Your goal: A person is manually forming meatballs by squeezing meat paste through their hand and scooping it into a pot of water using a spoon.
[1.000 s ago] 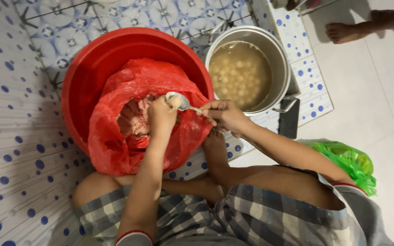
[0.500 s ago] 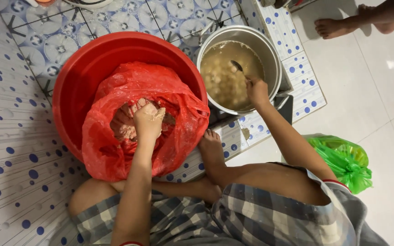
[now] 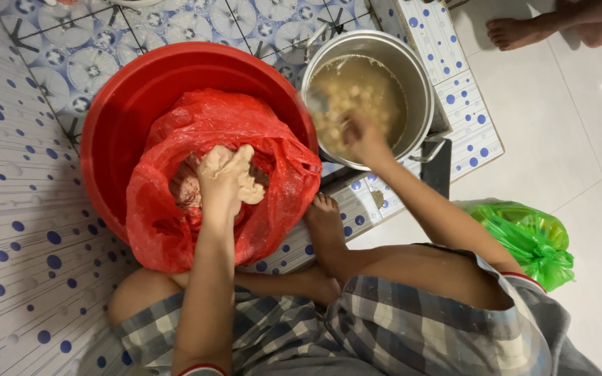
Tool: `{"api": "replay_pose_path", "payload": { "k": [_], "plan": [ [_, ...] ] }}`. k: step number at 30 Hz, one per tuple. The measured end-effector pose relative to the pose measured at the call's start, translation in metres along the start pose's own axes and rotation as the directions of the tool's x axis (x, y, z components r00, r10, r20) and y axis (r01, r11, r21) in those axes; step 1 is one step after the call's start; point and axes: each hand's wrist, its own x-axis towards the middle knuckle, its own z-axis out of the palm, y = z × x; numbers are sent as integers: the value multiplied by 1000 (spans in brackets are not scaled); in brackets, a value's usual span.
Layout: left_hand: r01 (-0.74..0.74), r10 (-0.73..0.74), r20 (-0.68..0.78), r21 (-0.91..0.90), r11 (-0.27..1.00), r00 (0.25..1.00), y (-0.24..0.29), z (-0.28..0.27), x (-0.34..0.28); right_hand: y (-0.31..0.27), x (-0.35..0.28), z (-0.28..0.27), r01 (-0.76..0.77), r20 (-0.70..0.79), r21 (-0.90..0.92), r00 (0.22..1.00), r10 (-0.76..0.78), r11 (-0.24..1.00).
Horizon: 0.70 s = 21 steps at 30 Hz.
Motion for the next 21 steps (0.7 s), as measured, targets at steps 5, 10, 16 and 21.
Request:
{"api": "replay_pose_path", "payload": {
  "k": [5,10,16,21],
  "plan": [
    [31,111,260,-486,873,959,23,-7,-8,-54,-37,33,76,499,-125,866,-3,989],
    [-201,355,252,-482,852,900,3,-10,-10,-75,-49,38,-116,612,16,787,82,993],
    [-889,840,292,176,423,458,-45,-13,8,-86,-54,40,-388,632,260,761,148,884],
    [-748,726,196,79,659,659,-47,-28,2,-110,-68,26,-43,589,-79,804,81,996]
  ]
}}
